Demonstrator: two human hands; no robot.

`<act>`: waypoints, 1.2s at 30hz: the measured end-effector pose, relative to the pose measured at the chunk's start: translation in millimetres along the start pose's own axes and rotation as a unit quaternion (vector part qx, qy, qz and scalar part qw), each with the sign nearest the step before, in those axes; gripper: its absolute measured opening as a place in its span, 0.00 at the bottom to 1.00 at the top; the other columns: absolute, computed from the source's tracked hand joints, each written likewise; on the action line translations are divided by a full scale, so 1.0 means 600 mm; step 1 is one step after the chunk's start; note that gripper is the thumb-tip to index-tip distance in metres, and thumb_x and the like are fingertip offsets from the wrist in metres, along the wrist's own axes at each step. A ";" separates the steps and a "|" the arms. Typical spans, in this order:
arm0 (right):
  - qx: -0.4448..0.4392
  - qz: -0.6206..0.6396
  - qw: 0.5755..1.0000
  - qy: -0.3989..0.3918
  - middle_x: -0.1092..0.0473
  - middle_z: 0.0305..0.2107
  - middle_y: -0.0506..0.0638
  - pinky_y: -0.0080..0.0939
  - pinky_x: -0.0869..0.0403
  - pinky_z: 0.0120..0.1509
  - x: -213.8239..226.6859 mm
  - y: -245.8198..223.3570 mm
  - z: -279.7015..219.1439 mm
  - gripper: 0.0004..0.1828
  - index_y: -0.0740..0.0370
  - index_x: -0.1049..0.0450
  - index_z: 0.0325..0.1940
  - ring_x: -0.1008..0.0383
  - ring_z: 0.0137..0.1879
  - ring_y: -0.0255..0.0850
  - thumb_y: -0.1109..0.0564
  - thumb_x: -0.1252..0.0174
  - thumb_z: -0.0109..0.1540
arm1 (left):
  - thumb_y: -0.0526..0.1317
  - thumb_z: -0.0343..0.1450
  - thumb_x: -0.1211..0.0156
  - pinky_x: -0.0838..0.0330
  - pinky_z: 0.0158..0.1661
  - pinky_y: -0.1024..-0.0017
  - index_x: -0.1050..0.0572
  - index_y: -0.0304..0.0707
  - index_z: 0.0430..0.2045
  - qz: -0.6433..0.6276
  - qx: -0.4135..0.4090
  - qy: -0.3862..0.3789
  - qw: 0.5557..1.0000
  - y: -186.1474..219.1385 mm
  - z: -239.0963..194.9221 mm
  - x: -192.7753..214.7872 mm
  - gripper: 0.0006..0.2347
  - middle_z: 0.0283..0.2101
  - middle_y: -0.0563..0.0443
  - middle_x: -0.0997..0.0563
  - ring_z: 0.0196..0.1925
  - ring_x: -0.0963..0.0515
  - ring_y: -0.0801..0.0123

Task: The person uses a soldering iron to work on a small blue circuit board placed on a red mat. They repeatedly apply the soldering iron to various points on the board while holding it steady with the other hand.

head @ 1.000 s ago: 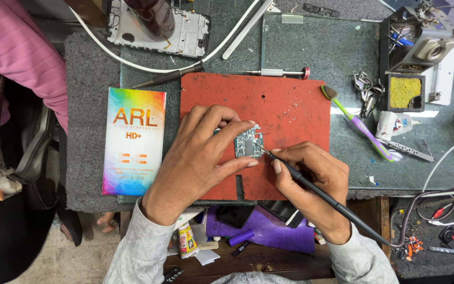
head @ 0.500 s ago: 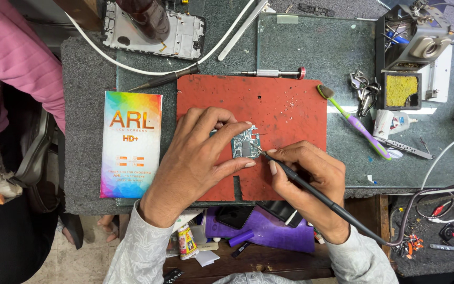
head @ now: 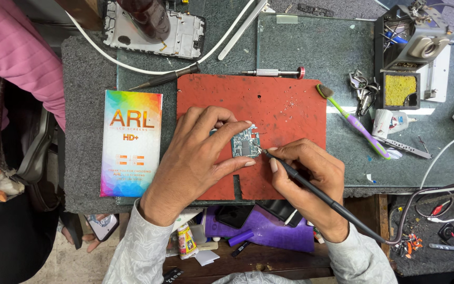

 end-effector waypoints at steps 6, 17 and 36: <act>0.005 -0.009 1.000 0.002 0.24 0.33 0.48 0.28 0.33 0.34 -0.001 0.001 0.000 0.05 0.66 0.22 0.39 0.30 0.31 0.27 0.67 0.36 0.59 | 0.49 0.63 0.28 0.34 0.56 0.61 0.24 0.38 0.52 0.003 -0.001 -0.002 1.000 0.000 -0.001 0.001 0.25 0.49 0.51 0.29 0.53 0.30 0.58; 0.010 -0.012 1.000 0.008 0.24 0.32 0.48 0.28 0.32 0.35 -0.001 -0.002 0.001 0.06 0.66 0.21 0.41 0.29 0.32 0.28 0.66 0.36 0.60 | 0.49 0.63 0.27 0.33 0.56 0.62 0.23 0.39 0.52 -0.003 0.003 -0.003 1.000 0.000 -0.001 -0.001 0.25 0.49 0.51 0.29 0.52 0.30 0.60; 0.015 -0.020 1.000 0.013 0.23 0.33 0.49 0.29 0.31 0.36 -0.004 -0.007 0.004 0.06 0.66 0.21 0.42 0.27 0.32 0.29 0.66 0.36 0.60 | 0.48 0.63 0.27 0.33 0.55 0.61 0.23 0.38 0.52 0.000 -0.001 0.000 1.000 0.001 -0.001 0.001 0.25 0.49 0.50 0.29 0.52 0.30 0.58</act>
Point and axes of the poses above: each hand's wrist, its own z-axis towards the middle knuckle, its own x-axis out of the back of the hand, y = z × x, the point moved 2 cm from there along z, towards the middle knuckle
